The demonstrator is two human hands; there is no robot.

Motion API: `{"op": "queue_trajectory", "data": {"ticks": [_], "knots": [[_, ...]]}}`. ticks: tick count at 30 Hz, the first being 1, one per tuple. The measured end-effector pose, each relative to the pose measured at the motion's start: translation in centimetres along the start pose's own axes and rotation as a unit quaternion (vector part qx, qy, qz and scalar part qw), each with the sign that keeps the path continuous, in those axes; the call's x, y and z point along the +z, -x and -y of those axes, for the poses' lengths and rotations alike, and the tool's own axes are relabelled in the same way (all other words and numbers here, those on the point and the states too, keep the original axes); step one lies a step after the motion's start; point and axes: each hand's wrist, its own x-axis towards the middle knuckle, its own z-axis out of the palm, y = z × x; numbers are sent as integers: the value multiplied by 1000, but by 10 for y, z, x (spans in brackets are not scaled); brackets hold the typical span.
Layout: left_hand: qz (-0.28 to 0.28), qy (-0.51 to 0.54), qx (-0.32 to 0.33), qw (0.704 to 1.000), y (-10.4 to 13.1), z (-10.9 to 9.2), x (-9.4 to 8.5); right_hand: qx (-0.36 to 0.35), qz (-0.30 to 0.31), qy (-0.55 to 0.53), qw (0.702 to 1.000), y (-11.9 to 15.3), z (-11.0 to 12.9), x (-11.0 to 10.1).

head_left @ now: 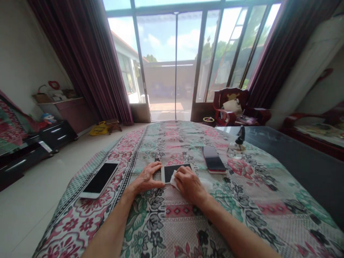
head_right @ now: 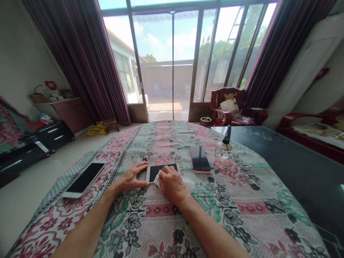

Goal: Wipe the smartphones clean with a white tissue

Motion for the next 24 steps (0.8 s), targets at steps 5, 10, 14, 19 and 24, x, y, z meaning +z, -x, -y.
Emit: {"op": "queue_trajectory", "data": {"ticks": [5,10,14,19,24], "knots": [[8,0,10,1000,-1,-3,-4,117,-29,58,991,4,-28,-12],[25,-2,-7,1000,-3,-2,-5,103,-39,59,992,4,-28,-6],[41,4,-7,999,-4,1,-6,20,-12,11,1000,1,-8,1],[52,24,2,998,-3,8,-5,-45,12,-30,998,-7,16,12],[57,32,-1,998,-3,8,-7,-26,3,-23,999,-9,14,12]]}}
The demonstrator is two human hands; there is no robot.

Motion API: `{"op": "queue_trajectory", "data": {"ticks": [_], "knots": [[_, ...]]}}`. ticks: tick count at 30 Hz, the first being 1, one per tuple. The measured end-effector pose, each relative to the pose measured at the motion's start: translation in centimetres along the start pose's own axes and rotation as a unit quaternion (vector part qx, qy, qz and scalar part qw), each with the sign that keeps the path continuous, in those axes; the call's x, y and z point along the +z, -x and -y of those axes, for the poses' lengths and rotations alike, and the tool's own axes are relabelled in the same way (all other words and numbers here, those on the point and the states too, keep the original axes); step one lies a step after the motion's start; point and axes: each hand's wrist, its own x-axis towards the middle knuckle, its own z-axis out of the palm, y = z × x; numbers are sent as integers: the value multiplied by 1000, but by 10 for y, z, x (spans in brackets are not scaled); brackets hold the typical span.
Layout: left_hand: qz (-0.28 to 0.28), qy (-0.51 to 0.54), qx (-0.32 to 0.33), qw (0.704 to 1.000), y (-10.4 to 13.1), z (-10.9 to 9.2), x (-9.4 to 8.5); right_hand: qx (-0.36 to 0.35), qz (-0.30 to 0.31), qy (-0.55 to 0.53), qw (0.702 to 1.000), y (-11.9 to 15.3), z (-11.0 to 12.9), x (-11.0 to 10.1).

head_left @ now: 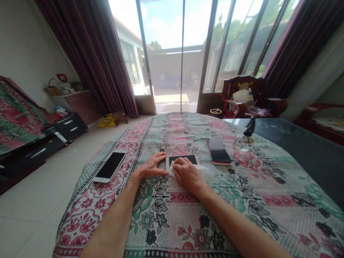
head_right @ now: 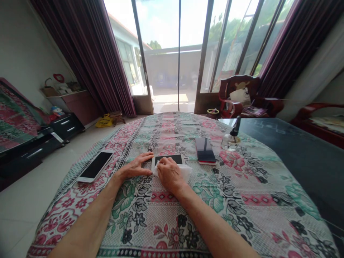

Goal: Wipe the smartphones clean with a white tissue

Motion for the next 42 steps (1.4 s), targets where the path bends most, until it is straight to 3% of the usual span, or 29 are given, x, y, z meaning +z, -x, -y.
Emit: {"op": "queue_trajectory", "data": {"ticks": [7,10,17,21,29,37,42], "knots": [[-2,9,3,1000,1,-11,-5,130,-33,86,987,7,-37,-18],[11,17,8,1000,0,-11,-7,147,-42,93,984,9,-45,-20],[6,46,6,999,-1,-9,-8,86,-7,60,994,-2,-32,-13],[-19,56,17,998,-2,-8,-4,54,14,61,997,-19,-18,-3],[-91,73,25,993,-3,0,3,29,0,29,999,-44,-1,21],[-109,59,28,992,-3,3,5,-78,-1,-54,995,-6,11,9],[-106,50,29,993,-4,5,6,-83,-1,-73,994,-4,9,5]]}}
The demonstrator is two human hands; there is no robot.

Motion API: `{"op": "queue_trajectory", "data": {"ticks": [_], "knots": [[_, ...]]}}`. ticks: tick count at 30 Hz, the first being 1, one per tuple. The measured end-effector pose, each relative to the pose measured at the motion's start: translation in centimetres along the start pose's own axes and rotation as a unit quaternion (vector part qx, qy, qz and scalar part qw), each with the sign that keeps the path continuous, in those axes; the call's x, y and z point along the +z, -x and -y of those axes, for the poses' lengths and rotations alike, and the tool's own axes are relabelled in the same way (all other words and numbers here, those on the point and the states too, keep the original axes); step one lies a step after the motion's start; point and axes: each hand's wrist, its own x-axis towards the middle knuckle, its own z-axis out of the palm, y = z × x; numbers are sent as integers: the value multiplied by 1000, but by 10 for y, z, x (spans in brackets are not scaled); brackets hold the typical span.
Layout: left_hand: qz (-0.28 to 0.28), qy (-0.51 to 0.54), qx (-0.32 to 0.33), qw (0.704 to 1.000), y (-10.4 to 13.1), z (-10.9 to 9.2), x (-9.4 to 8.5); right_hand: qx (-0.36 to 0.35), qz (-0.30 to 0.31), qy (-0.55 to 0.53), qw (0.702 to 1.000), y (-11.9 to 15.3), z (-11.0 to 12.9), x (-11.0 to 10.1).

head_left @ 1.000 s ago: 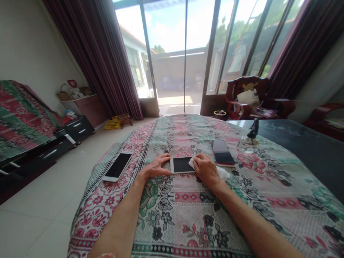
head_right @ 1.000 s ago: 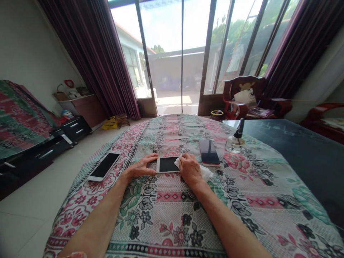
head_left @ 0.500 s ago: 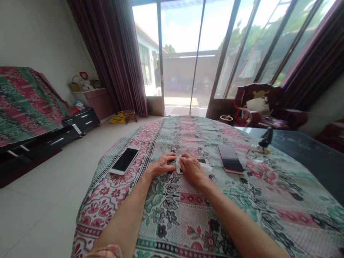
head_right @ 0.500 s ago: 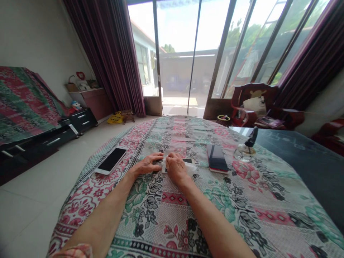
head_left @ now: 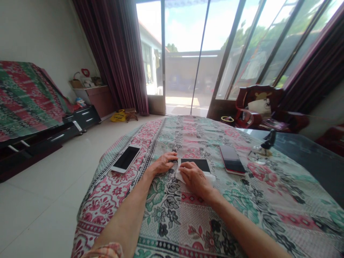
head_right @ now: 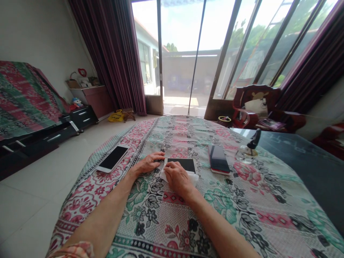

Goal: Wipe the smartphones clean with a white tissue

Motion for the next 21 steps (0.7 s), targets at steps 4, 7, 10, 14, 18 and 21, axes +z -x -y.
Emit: {"op": "queue_trajectory", "data": {"ticks": [4,7,10,14,18,21], "knots": [[-1,2,4,1000,0,2,1,28,1,22,999,-22,-15,2],[0,1,9,1000,-1,3,2,44,-1,41,998,-35,-23,6],[-1,-2,14,1000,-1,4,2,23,2,32,999,-34,-23,7],[-4,1,13,1000,-1,2,1,-24,6,-4,1000,-14,-13,2],[-4,4,9,1000,0,-1,1,-37,14,-24,999,4,-6,-3],[-4,9,5,1000,0,0,1,-29,17,-16,999,-1,-10,-4]]}}
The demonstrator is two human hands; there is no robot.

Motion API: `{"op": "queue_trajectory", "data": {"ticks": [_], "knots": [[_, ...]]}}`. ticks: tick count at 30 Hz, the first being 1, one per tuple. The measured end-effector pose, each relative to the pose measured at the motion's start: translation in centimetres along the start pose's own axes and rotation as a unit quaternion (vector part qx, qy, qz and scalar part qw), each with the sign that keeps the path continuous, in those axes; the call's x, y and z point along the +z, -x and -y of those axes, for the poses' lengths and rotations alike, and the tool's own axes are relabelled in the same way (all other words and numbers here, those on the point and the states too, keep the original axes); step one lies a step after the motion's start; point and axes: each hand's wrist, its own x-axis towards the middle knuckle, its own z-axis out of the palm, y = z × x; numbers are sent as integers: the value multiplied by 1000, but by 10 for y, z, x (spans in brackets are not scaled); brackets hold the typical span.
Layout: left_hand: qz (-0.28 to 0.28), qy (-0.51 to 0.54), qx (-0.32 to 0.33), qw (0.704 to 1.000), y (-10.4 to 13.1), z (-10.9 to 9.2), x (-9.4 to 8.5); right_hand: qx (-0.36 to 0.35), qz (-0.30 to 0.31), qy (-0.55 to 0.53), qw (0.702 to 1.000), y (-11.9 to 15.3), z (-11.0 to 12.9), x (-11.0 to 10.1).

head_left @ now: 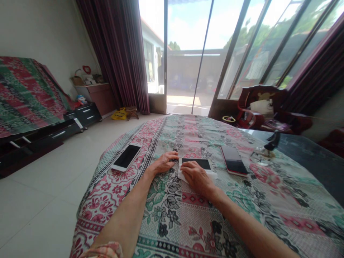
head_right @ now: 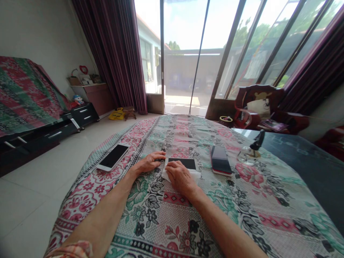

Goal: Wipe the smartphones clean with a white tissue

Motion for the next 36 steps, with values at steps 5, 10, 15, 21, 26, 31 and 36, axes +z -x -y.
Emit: {"op": "queue_trajectory", "data": {"ticks": [5,10,15,21,26,31,36], "knots": [[-2,8,5,1000,0,2,1,36,1,32,999,-25,-15,1],[6,2,6,1000,-1,2,1,32,-6,25,999,-25,-16,4],[6,-11,-1,1000,-1,-1,1,-1,3,-4,1000,0,-2,1],[10,-20,1,1000,0,-7,1,1,-18,-13,1000,9,3,0],[8,-43,24,999,0,-4,4,4,-33,10,999,9,7,3],[11,-37,21,999,-1,-1,5,93,-36,85,991,11,7,-3],[23,-34,18,999,-2,0,4,219,-46,181,958,18,-13,-18]]}}
